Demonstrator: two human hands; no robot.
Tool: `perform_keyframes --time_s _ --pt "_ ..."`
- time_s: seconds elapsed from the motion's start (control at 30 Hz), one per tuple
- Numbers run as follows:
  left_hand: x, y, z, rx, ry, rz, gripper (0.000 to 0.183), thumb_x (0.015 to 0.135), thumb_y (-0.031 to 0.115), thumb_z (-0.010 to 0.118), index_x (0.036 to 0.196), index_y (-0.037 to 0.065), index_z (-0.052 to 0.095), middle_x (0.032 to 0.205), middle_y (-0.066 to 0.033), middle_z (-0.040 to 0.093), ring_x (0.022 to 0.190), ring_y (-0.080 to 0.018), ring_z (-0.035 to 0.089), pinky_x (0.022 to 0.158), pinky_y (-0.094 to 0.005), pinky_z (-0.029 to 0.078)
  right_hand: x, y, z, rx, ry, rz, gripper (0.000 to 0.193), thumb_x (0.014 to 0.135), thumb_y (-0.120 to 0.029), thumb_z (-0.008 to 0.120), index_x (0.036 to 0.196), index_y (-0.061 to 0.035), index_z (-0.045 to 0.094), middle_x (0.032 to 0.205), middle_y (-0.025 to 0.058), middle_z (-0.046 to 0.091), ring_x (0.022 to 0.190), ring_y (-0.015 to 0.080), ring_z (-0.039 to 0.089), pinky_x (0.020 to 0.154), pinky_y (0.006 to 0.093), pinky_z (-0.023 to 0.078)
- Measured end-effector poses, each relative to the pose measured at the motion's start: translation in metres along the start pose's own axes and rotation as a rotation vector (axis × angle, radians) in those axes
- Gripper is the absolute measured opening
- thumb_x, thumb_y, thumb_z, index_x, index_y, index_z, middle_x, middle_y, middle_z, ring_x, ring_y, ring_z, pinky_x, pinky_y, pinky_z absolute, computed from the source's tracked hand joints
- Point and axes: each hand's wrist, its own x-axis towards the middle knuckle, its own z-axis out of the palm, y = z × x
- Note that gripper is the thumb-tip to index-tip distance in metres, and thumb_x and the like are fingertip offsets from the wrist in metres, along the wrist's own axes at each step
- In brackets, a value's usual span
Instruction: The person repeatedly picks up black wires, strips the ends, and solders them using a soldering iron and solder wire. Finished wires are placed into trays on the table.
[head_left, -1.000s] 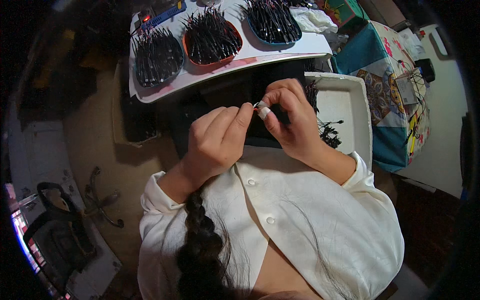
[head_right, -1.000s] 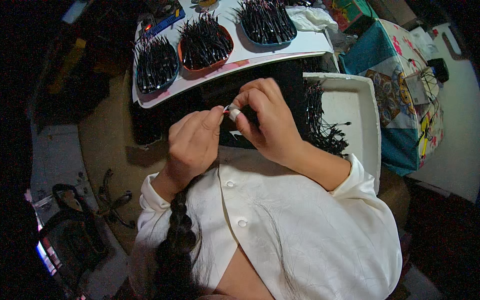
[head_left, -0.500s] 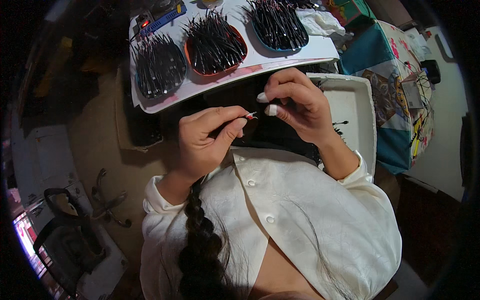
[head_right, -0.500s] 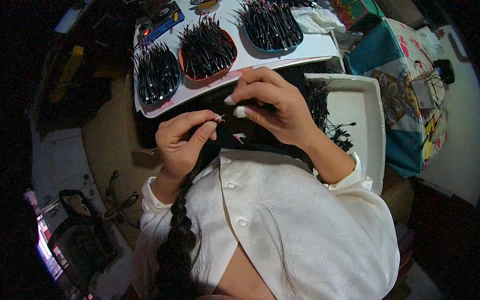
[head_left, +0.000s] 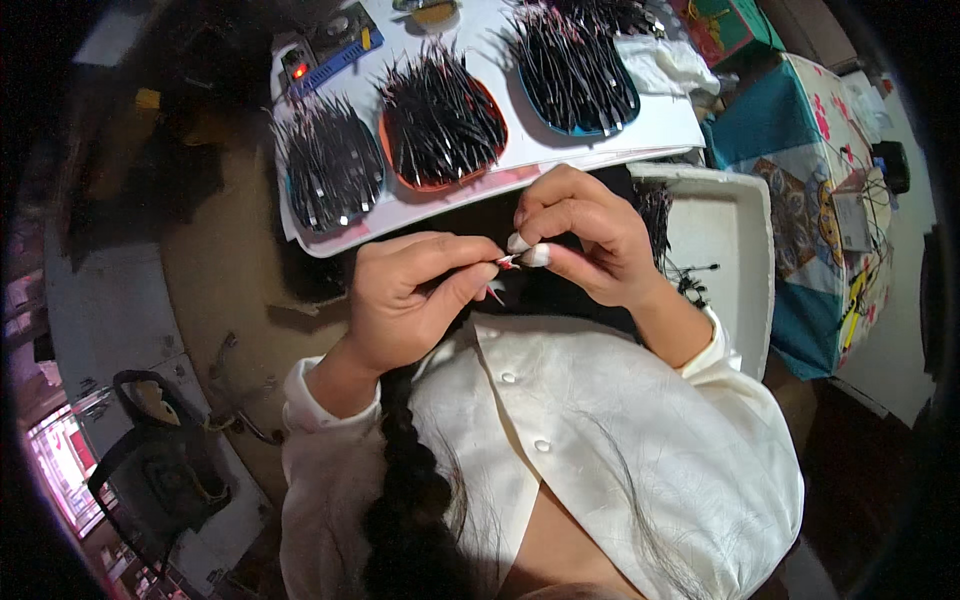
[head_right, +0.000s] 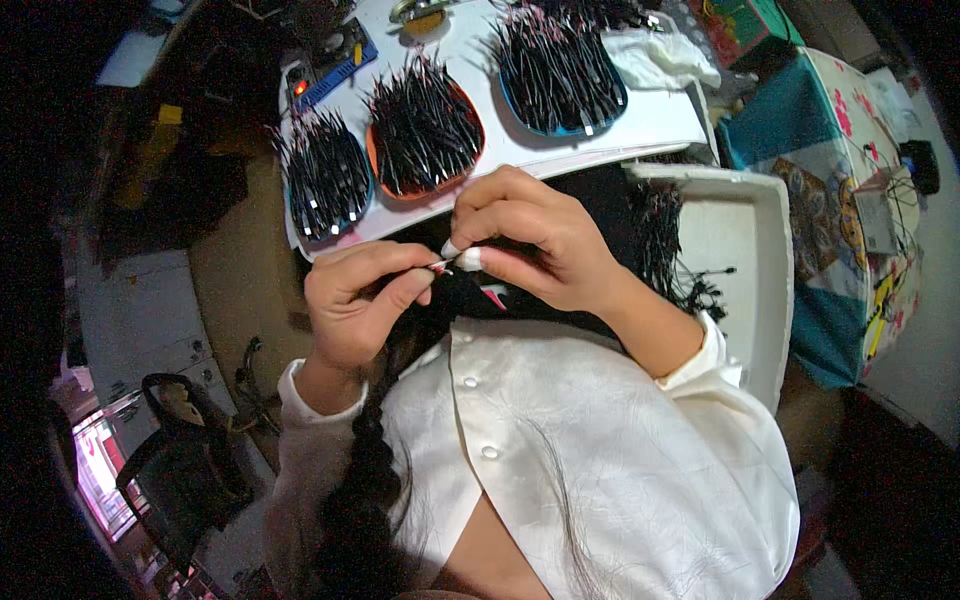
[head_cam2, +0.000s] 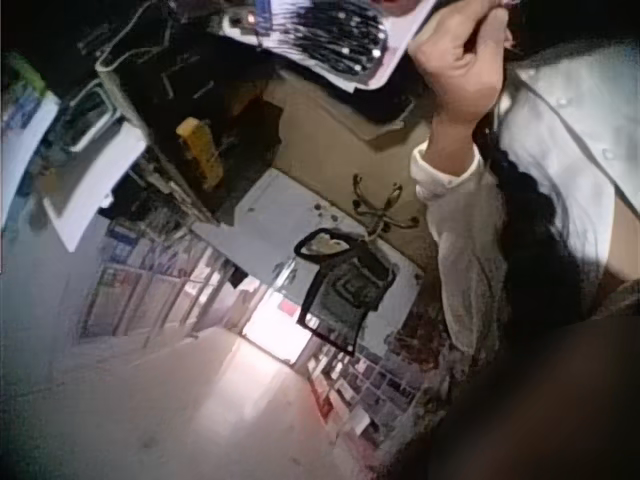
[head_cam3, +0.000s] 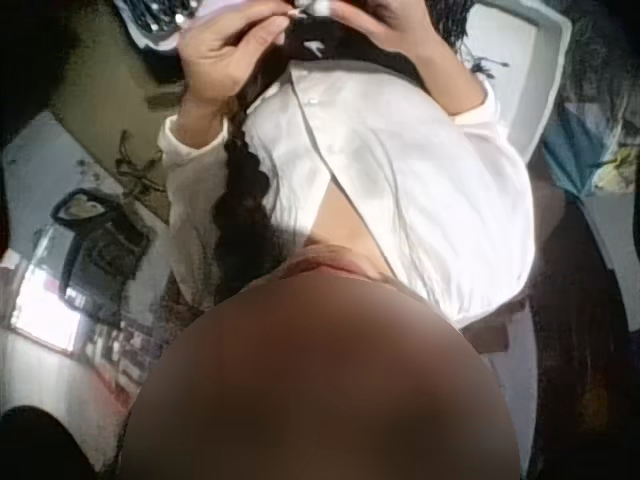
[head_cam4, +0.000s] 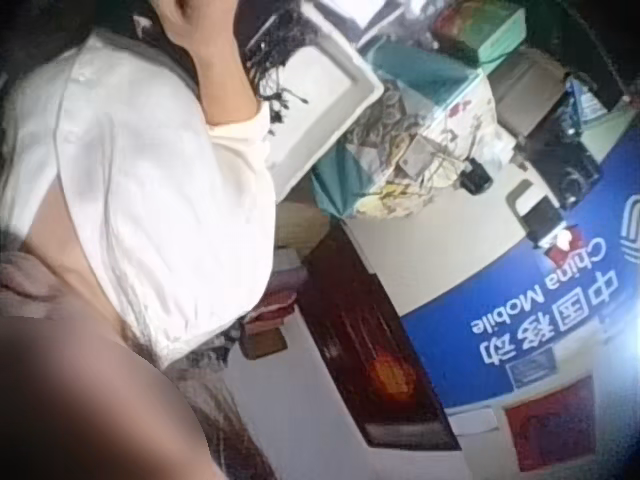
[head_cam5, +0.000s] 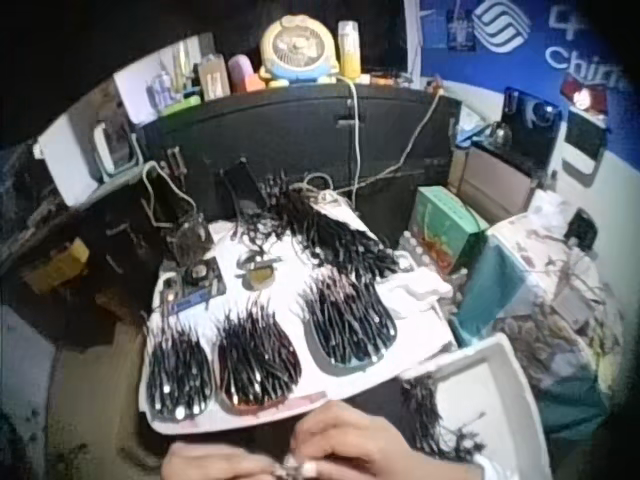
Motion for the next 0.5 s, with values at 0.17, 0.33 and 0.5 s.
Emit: perform_keyframes --time_s 0.17,0.33,0.5 --pt "0.04 0.031 -0.035 -0.005 0.2 0.011 0.012 0.085 -0.004 0.062 0.098 -0.006 0.064 0.079 -0.0064 0.065 0.067 -0.0101 0.061 0.062 -0.0203 0.048 -0.011 0.022 -0.007 0.075 0.162 0.259 0.025 0.086 -0.009 0.062 0.11 -0.002 0.061 0.1 0.0107 0.059 0.084 0.0175 0.057 0.072 0.0285 0.047" --pt "0.142 -0.012 -0.078 0.268 0.122 -0.004 0.013 0.086 0.004 0.064 0.093 -0.006 0.063 0.076 -0.0073 0.065 0.069 -0.0108 0.063 0.065 -0.0225 0.048 -0.041 0.053 -0.007 -0.34 -0.052 0.165 0.031 0.076 0.0 0.063 0.107 -0.0038 0.06 0.08 0.01 0.058 0.069 0.0253 0.058 0.063 0.0341 0.047" --pt "0.217 -0.099 -0.089 0.802 0.005 -0.103 0.014 0.081 0.011 0.067 0.09 0.001 0.069 0.068 -0.0109 0.068 0.063 -0.0187 0.067 0.061 -0.0306 0.051 -0.066 0.085 -0.02 -0.568 -0.007 0.096 0.042 0.065 0.002 0.066 0.106 -0.0042 0.06 0.071 0.0065 0.054 0.064 0.0253 0.055 0.058 0.0365 0.046"
